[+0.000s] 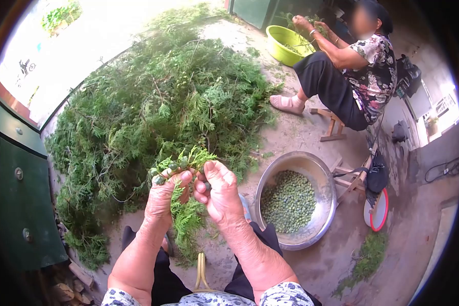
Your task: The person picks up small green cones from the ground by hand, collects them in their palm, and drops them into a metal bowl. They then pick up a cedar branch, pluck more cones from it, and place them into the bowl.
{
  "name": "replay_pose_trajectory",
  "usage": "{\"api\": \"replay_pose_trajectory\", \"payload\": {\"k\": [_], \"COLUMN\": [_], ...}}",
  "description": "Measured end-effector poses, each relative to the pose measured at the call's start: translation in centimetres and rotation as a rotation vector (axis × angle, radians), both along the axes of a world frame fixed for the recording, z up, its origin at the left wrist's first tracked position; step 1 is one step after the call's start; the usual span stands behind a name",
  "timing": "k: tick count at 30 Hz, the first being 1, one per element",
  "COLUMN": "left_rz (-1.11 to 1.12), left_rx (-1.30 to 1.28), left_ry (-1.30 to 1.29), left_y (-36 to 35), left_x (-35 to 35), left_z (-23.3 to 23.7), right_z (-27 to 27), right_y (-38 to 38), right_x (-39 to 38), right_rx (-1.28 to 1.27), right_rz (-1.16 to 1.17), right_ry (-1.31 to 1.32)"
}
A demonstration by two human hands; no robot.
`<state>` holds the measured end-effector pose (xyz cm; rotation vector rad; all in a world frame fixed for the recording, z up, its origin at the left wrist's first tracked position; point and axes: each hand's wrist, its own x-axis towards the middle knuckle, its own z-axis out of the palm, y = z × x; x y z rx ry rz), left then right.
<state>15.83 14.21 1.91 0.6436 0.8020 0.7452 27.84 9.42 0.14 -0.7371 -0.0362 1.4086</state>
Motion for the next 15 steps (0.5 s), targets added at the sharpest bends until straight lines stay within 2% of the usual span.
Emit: {"api": "replay_pose_trajectory", "payload": {"k": [1, 3, 7, 9, 11, 13, 15], "left_rz": [-0.021, -0.045, 0.050, 0.005, -0.032, -0.041, 0.020], "left_rx": [-0.006, -0.012, 0.031, -0.012, -0.050, -0.064, -0.062], "left_ry": [-0.013, -0.027, 0.033, 0.043, 0.014, -0.038, 0.031], "left_y": [0.0, -0.1, -0.3, -0.2, -0.4, -0.4, -0.4], "left_x": [-0.1, 0.0, 0.2, -0.1, 0.3, 0.0, 0.1], "left_z": [0.3, 0.2, -0.4, -0.7, 0.3, -0.4, -0.6], "right_z": [0.1, 0.0, 0.5, -0.5, -0.7, -0.1, 0.6], "right_y": [0.0, -0.1, -0.2, -0.3, -0.4, -0.6, -0.5], "right_x": [-0.1, -0.3, -0.9, -0.9, -0.7, -1.1, -1.2], "right_rx": [0.003, -0.019, -0.043, -0.061, -0.091, -0.036, -0.066], "right_rz": [-0.023, -0.039, -0.092, -0.068, -0.043, -0.085, -0.115], "right_ry": [-0.135, -0.206, -0.426, -0.046, 0.057, -0.175, -0.253]}}
